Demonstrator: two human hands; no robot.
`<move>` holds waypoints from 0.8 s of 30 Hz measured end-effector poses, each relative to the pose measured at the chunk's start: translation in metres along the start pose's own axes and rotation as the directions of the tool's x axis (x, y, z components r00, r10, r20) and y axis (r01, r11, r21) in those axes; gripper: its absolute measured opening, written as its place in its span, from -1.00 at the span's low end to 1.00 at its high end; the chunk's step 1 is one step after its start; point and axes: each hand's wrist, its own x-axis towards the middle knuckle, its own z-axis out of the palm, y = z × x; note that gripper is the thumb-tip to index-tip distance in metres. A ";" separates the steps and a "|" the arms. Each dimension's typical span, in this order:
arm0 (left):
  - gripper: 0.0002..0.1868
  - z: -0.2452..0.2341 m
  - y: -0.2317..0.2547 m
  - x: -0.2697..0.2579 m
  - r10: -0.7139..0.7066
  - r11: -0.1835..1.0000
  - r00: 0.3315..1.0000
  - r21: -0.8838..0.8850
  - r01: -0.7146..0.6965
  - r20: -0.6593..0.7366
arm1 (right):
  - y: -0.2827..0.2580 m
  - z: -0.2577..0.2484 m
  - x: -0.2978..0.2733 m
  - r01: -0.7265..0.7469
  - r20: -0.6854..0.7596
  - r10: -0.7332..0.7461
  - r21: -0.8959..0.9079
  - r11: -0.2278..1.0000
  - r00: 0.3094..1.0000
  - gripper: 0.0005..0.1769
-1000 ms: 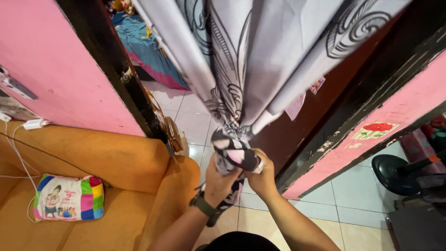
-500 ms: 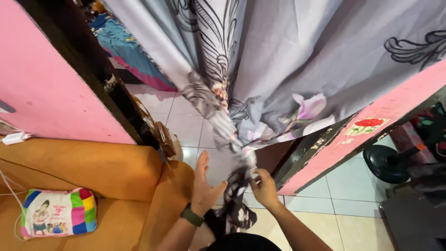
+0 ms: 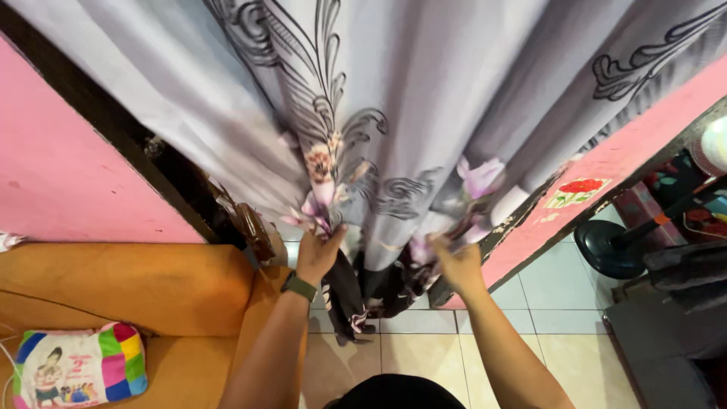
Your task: The person walks through a home and operates several wall switches and a fan control. They toggle a switch in a bedroom, adjust a curtain, then operate switches and a fan in the living room, and finally toggle a switch in a storage area.
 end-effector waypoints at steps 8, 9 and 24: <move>-0.39 -0.079 -0.069 0.074 -0.389 0.648 0.921 0.710 0.276 -0.004 | -0.023 -0.062 0.004 0.196 -0.517 -0.168 -0.001 0.981 0.839 -0.76; -0.42 -0.080 -0.073 0.082 -0.352 0.708 0.933 0.630 0.317 -0.075 | -0.022 -0.067 -0.001 0.150 -0.529 -0.093 0.066 0.987 0.844 -0.75; 0.09 -0.071 -0.155 0.057 -0.124 0.986 0.836 0.030 0.165 -0.534 | 0.000 -0.051 -0.055 -0.052 -0.543 -0.027 -0.130 0.990 0.839 -0.56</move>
